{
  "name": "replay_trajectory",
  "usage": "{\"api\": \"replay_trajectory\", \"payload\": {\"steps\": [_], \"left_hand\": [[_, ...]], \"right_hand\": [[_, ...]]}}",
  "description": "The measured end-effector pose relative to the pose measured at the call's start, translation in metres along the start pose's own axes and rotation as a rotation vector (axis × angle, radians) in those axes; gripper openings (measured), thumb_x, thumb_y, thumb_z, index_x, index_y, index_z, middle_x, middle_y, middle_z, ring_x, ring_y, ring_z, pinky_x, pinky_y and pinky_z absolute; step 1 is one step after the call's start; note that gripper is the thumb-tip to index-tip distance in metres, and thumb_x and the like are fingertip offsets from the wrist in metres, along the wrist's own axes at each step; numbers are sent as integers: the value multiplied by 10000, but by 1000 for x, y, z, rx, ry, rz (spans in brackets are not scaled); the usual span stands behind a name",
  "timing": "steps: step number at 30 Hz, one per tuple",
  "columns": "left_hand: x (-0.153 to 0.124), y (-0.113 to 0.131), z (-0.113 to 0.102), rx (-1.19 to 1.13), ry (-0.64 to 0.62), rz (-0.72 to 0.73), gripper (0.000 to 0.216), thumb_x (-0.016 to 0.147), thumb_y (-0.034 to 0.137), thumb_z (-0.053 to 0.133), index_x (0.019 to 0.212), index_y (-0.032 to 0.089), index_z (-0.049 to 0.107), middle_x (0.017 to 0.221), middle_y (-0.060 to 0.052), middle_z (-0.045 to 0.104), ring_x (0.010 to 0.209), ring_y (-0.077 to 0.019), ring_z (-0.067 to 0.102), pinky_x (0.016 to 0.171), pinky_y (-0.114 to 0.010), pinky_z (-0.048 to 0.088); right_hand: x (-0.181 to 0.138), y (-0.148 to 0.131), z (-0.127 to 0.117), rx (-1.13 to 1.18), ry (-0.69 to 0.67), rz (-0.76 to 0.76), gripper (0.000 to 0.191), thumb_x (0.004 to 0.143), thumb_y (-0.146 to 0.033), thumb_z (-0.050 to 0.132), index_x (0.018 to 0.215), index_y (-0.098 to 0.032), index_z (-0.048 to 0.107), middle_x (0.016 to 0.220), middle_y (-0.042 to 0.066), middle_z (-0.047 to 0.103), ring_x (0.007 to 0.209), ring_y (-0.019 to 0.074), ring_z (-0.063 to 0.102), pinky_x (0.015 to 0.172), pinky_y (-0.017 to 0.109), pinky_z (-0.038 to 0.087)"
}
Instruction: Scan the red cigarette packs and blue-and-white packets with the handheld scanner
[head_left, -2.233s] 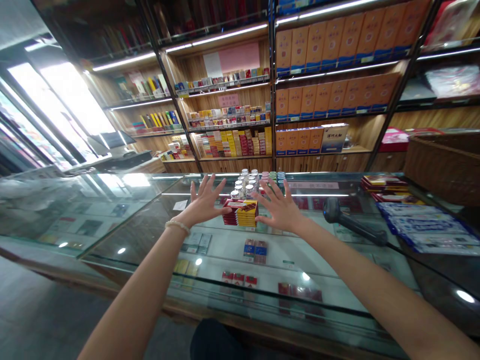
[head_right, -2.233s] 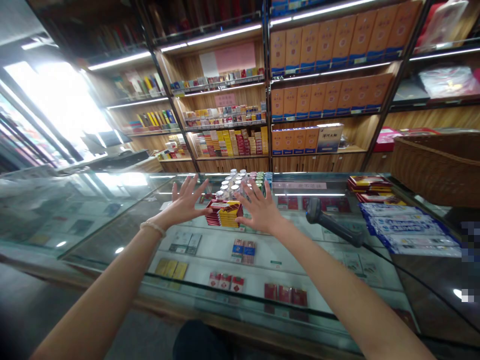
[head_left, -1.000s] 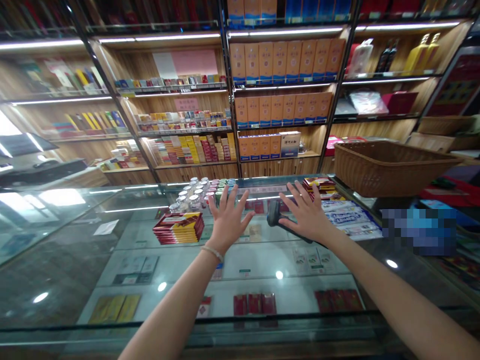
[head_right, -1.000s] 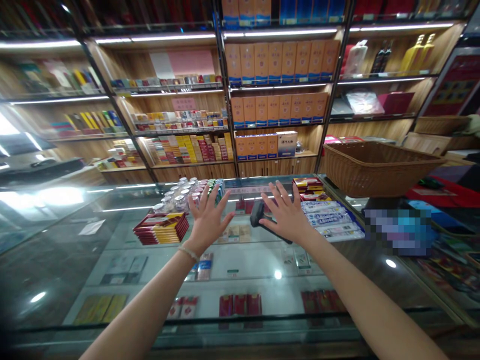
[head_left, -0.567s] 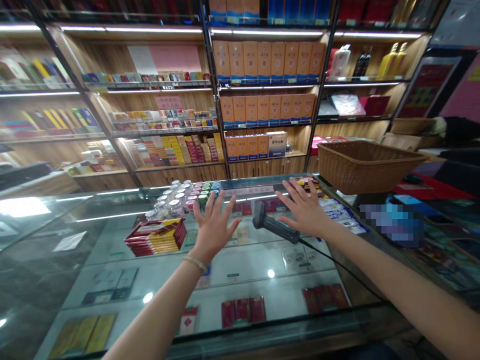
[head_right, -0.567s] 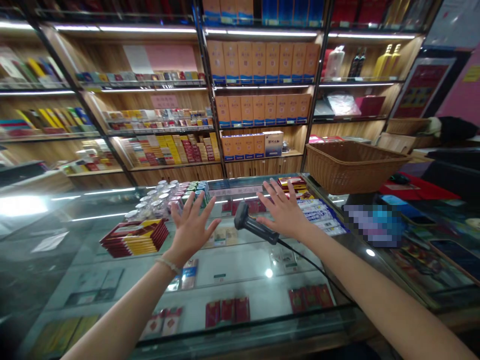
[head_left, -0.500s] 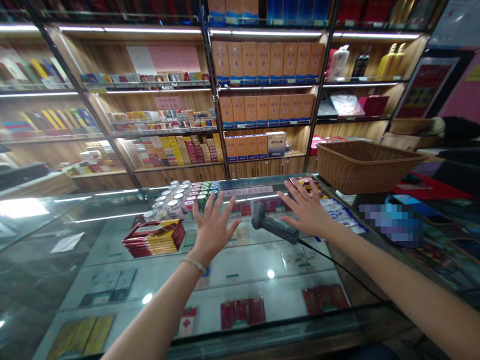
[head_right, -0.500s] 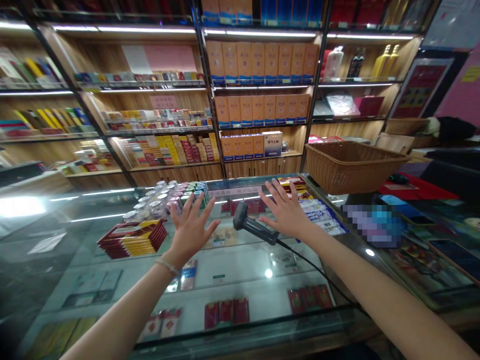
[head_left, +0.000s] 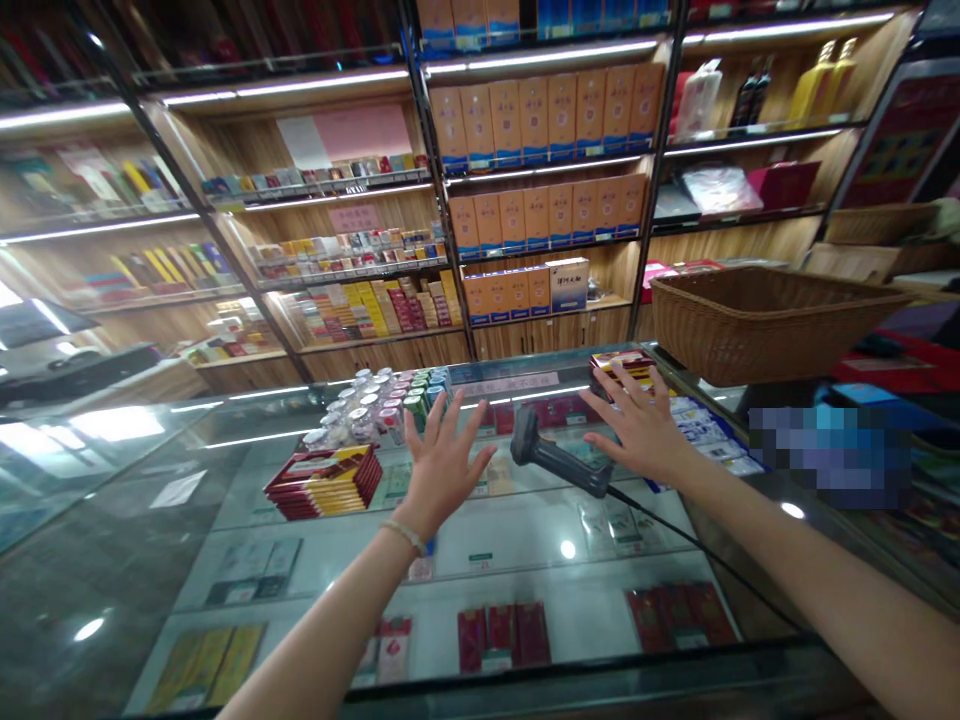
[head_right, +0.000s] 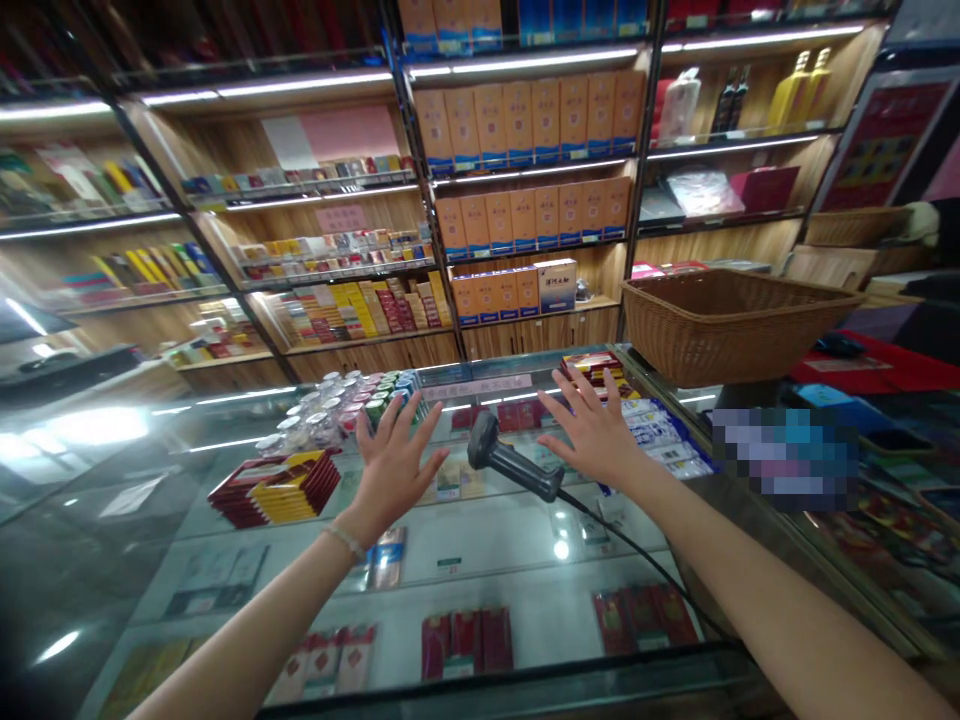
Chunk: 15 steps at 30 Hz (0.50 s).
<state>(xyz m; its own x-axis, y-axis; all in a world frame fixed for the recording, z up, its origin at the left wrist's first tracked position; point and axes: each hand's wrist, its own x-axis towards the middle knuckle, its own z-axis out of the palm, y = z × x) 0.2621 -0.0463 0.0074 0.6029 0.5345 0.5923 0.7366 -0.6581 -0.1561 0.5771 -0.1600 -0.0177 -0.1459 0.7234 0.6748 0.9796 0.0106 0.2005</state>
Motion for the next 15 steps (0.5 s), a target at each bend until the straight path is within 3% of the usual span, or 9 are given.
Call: {"api": "replay_trajectory", "payload": {"steps": [6,15], "left_hand": [[40,9,-3,-16,16,66,587,1049,516,444,1585,280,486,1700,-140,376,1595,-386,266,1267,-720,44],[114,56,6,-108,-27,53,646,1037,527,467,1626,269,410,1705,-130,367,1600,-368,255,1275,-712,67]], "right_hand": [[0,15,-10,-36,-26,30,625,1020,-641,466,1507,-265,576,1690,145,396,1586,334,263,1281,640,4],[-4,47,-7,-65,-79,109,627,1028,-618,465,1534,-256,545,1717,142,343,1597,330,231,1276,657,-5]]}}
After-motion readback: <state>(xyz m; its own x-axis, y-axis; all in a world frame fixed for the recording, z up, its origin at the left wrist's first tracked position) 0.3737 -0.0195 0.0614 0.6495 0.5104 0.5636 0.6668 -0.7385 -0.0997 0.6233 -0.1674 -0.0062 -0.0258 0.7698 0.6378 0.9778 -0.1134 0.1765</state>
